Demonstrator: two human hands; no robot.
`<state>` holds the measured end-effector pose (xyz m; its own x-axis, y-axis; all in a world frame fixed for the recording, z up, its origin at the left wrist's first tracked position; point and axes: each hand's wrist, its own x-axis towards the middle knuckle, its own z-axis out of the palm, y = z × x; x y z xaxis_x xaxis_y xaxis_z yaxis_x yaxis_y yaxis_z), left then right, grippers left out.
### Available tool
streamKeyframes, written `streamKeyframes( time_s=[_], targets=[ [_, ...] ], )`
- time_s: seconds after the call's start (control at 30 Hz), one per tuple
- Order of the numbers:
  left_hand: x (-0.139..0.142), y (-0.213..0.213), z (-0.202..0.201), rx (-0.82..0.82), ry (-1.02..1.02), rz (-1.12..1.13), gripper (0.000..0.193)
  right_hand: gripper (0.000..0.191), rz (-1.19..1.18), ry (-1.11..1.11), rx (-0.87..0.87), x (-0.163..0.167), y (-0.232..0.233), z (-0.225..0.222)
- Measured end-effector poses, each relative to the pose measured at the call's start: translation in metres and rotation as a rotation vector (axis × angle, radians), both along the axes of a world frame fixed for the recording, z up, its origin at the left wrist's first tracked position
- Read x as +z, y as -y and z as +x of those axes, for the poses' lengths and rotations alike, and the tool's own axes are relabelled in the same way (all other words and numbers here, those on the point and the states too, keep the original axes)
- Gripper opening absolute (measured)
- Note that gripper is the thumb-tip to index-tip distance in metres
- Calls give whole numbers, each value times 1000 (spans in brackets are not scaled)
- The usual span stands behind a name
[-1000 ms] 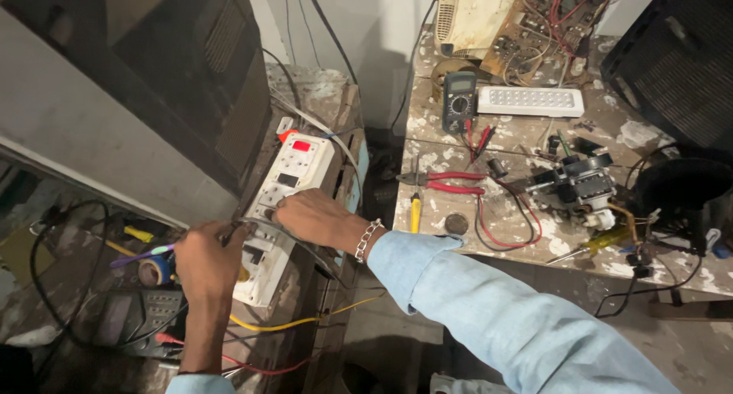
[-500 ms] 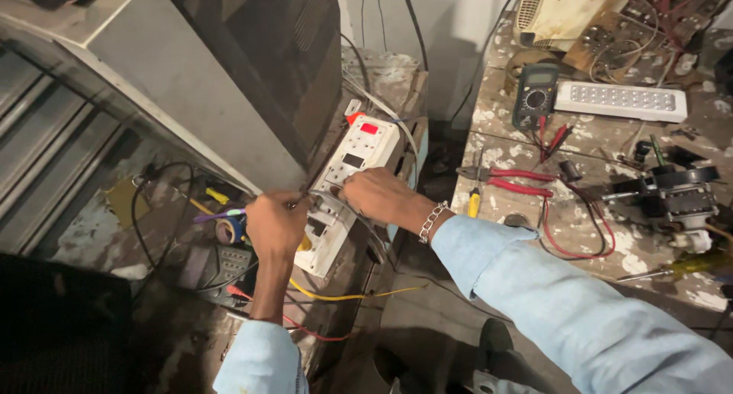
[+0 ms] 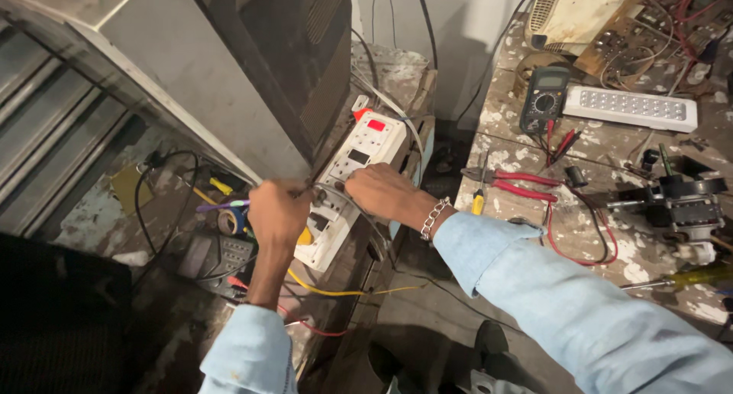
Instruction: The person repairs a blender motor assembly on a cluttered workbench. They hold the motor and a soldering iron, solder wires onto the motor's switch and terminal components, reposition parts, then reach to a power strip and plug in the power cord to test the repaired unit.
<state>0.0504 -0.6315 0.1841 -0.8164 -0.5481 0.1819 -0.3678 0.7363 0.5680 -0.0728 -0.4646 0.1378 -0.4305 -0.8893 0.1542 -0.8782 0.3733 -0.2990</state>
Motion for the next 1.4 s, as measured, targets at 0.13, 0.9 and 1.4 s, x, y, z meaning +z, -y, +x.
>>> streamKeyframes(
  time_s=[0.13, 0.9, 1.4],
  targets=[
    [18, -2, 4, 38, -85, -62, 19, 10, -67, -7, 53, -12, 0, -4],
    [-5, 14, 101, 0, 173, -224, 16, 30, -260, 39, 37, 23, -42, 47],
    [-1, -193, 4, -504, -148, -109, 18, 21, -663, 145, -430, 11, -220, 92]
  ],
)
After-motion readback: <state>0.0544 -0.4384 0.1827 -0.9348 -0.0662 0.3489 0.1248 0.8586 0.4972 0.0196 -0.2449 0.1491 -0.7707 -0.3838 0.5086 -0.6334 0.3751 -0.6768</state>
